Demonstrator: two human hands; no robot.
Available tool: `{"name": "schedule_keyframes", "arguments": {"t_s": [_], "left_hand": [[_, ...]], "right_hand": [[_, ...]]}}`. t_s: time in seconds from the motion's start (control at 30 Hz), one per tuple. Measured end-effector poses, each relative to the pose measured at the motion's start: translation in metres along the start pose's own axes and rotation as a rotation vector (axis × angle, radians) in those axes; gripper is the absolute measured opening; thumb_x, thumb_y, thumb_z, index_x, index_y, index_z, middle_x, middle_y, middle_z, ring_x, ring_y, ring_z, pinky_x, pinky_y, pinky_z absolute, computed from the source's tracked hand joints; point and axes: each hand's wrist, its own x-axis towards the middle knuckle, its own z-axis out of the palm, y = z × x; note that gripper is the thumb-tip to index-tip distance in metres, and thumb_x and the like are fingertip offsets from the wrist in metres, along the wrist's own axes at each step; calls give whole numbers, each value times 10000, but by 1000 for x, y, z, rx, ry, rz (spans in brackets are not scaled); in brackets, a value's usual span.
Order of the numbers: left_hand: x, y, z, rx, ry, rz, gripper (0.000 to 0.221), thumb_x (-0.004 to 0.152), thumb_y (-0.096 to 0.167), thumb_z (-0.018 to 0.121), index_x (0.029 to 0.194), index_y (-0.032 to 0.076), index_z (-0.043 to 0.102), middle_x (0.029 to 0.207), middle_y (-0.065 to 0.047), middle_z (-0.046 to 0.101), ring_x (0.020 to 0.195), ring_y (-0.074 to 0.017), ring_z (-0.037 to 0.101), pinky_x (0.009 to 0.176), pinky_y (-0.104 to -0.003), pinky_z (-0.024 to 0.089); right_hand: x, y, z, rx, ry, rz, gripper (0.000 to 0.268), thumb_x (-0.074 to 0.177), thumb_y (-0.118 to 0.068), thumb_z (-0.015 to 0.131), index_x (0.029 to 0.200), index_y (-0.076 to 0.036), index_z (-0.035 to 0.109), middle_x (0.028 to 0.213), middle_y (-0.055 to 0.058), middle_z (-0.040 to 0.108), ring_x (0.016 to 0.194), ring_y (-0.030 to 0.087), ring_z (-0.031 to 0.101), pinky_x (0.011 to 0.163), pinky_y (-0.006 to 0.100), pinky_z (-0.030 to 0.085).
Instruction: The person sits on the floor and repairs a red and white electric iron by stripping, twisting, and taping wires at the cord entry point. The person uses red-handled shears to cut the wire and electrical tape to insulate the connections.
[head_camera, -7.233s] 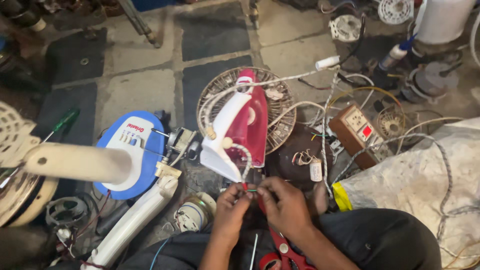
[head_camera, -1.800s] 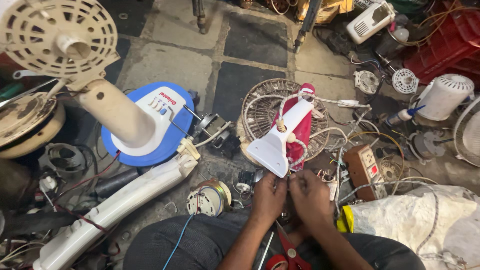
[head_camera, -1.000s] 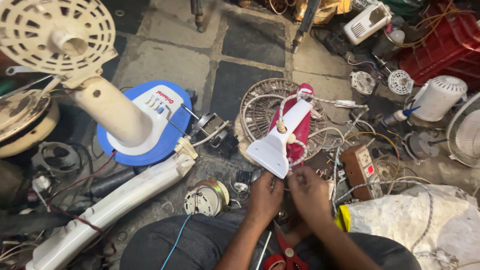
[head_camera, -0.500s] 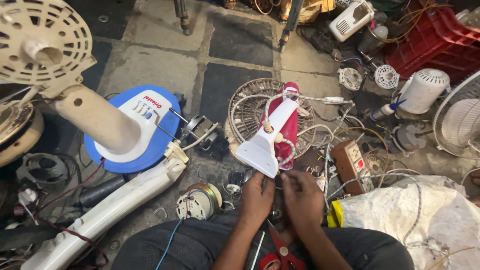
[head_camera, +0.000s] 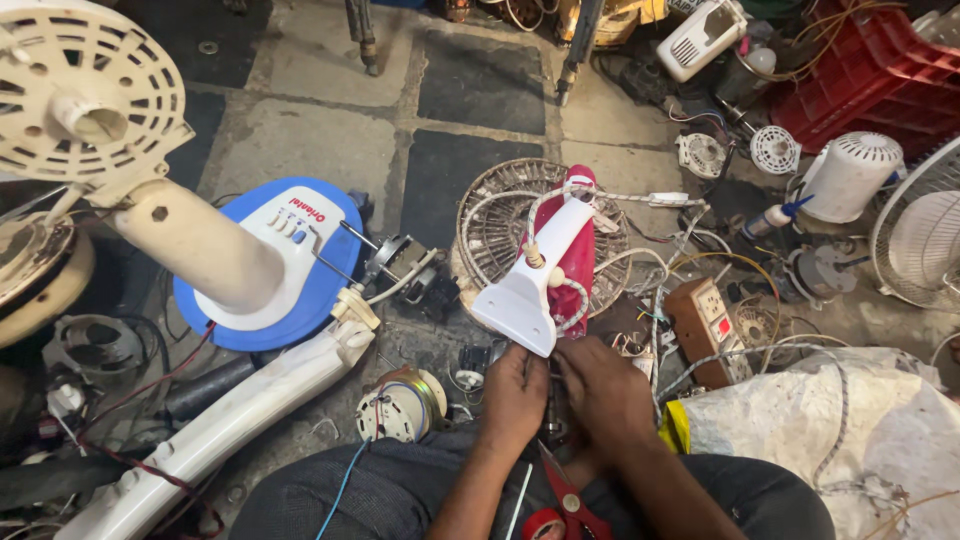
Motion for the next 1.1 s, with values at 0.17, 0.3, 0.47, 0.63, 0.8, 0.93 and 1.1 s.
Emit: {"name": "schedule_keyframes", "arguments": {"t_s": [0.17, 0.3, 0.47, 0.63, 0.8, 0.93, 1.1], "left_hand": [[0, 14, -7, 174, -32, 29, 239, 953, 125, 595, 1135, -2, 686, 967, -264, 729, 963, -444, 700, 779, -462, 549], [0, 24, -11, 170, -38, 45, 247, 952, 139, 600, 1132, -8, 683, 996, -272, 723, 996, -458, 686, 800, -479, 549], [-2, 30, -11, 224, -17, -8, 248, 954, 162, 610, 1132, 2, 675, 1005, -264, 725, 988, -450, 687, 804, -486, 540], [-4, 29, -10, 250, 70, 52, 256, 918, 140, 627, 1130, 4, 670, 1036, -249, 727, 998, -449, 682, 797, -500, 533], [-1, 22, -8, 258, 80, -6, 258, 919, 152, 615, 1131, 17, 674, 1029, -243, 732, 986, -442, 691, 813, -505, 529], [0, 17, -9, 270, 57, 58, 274, 925, 149, 604, 1149, 3, 664, 1046, -258, 719, 995, -451, 683, 828, -506, 524], [1, 18, -8, 193, 36, 25, 288, 935, 157, 592, 1167, 11, 679, 1043, -254, 729, 1005, -438, 695, 840, -485, 538]], "right_hand": [[7, 20, -9, 9, -123, -116, 281, 837, -129, 724, 1118, -137, 699, 953, 77, 713, 780, 294, 701, 657, 394, 566], [8, 24, -15, -79, -191, -187, 360, 792, -101, 710, 1146, -163, 698, 884, 68, 677, 714, 290, 676, 607, 404, 559], [12, 36, -13, -146, -317, -240, 440, 742, -112, 709, 1175, -188, 681, 803, 60, 622, 666, 273, 662, 554, 404, 544], [20, 48, -6, -134, -350, -407, 391, 843, -238, 682, 1225, -184, 611, 820, 45, 612, 682, 259, 677, 561, 405, 544], [34, 49, -8, -301, -616, -364, 509, 906, -323, 610, 1405, -232, 562, 935, 74, 689, 573, 293, 678, 451, 428, 533], [38, 45, -7, -359, -674, -336, 469, 949, -372, 583, 1376, -181, 563, 945, 82, 695, 588, 298, 686, 432, 427, 538], [32, 41, -6, -255, -342, -463, 323, 828, -247, 668, 1130, -134, 650, 809, 44, 672, 651, 253, 690, 527, 398, 543]]}}
